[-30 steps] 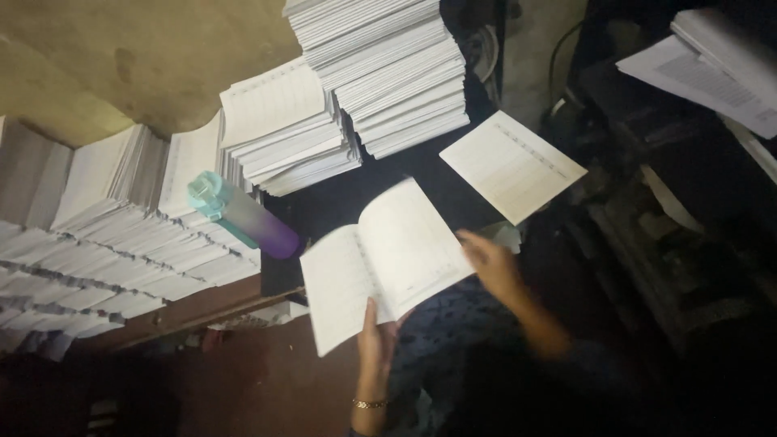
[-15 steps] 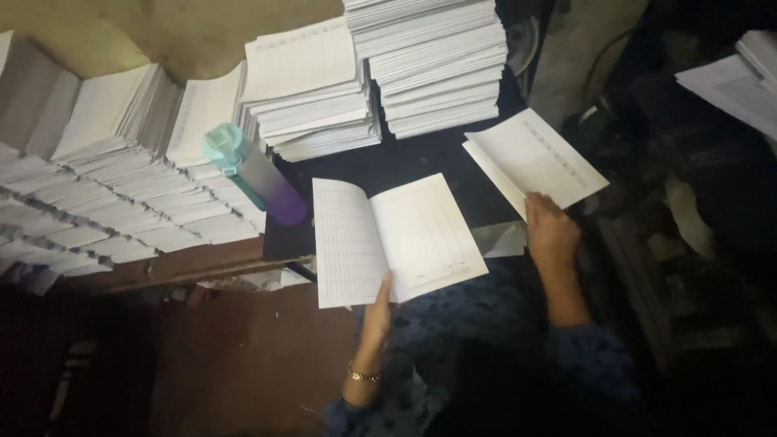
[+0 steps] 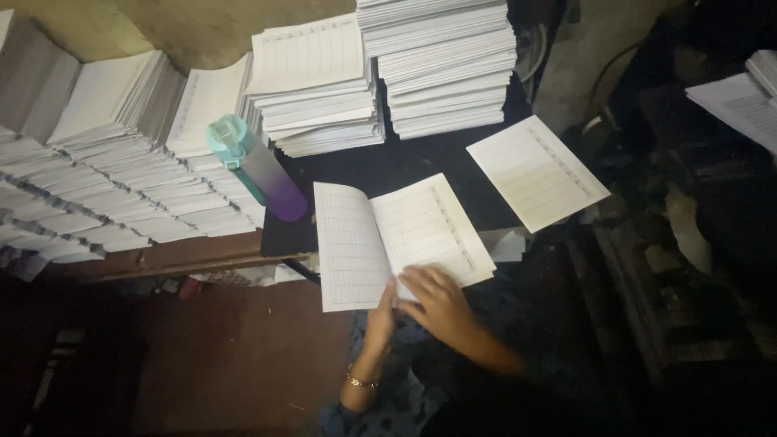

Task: The person flips through the pages of a booklet, closes it, and places it on a stack. They then pick up another booklet and repeat the process of flipping through the pages and stacking it.

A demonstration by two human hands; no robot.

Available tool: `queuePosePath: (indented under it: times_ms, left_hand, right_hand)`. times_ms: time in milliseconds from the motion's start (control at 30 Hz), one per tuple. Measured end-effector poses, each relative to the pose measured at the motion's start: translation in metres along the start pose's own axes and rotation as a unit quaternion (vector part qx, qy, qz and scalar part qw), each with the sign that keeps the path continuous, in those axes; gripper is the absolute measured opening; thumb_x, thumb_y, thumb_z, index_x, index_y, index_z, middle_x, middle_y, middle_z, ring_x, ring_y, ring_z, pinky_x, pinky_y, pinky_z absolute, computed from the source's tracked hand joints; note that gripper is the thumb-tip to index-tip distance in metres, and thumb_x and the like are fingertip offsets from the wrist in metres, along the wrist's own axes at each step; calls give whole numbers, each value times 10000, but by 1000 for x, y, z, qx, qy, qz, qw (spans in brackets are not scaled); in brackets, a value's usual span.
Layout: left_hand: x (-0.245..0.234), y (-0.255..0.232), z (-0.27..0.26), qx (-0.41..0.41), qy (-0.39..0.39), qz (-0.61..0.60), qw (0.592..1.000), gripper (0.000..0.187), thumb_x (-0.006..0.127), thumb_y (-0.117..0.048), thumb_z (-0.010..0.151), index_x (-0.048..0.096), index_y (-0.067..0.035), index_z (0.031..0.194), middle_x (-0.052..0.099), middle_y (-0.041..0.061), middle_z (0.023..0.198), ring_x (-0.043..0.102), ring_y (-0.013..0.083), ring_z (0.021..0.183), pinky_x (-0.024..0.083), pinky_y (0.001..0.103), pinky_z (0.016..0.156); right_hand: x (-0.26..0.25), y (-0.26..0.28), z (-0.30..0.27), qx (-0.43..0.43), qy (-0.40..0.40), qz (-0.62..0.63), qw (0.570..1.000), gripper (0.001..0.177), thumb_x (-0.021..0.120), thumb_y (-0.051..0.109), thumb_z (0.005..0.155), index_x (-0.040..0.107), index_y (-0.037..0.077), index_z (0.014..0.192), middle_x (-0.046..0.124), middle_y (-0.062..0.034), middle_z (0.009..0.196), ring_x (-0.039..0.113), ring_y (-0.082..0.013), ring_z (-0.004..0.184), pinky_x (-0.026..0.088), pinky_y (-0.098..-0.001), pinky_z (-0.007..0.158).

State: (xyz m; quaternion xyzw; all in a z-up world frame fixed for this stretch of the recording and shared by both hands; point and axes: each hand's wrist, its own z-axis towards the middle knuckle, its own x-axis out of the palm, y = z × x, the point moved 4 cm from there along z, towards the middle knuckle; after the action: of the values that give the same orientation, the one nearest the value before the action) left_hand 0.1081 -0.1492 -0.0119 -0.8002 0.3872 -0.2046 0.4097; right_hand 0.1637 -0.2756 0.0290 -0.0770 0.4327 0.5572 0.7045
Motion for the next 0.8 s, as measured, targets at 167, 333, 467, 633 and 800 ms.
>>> queuePosePath:
  times_ms: [167,333,467,633,800]
  left_hand:
    - [3,-15,-13,-11,15,-66,998,824,755,-425,906,461,123,1447,503,360,1412,635,395,1209,548,474,985]
    - [2,-5,-5,-39,12,-62,997,905,770,-480,867,427,99,1473,505,348,1413,644,372,1199,571,480,966]
    - [4,-39,-33,-5,31,-87,996,953,741,-516,873,369,98,1500,400,377,1486,576,434,1266,555,504,1006]
    - [-17,88,76,32,74,-41,996,1046,713,-626,897,349,163,1479,426,461,1407,547,480,1277,494,567,1048]
    - [10,-6,-32,207,407,-215,863,1161,806,-605,781,211,25,1554,360,205,1591,432,418,1415,371,633,1174]
  right_hand:
    - [-62,-23,11,135,-167,85,973,106,750,216,920,763,111,929,741,-79,834,697,-294,790,545,-370,683]
    - [-44,-153,-47,420,-76,-34,904,431,648,520,1009,773,108,997,761,-136,896,742,-330,858,591,-419,676]
    - [-28,-138,-46,579,-73,371,723,505,721,424,935,688,-19,1175,676,-245,1138,673,-394,1009,569,-476,814]
    - [-6,-128,-31,511,-92,547,657,336,686,177,978,674,-18,1251,700,-171,1207,698,-267,1067,553,-430,936]
    - [-13,-75,7,485,-60,588,644,509,645,79,901,564,-46,1388,696,-211,1241,695,-252,985,568,-328,854]
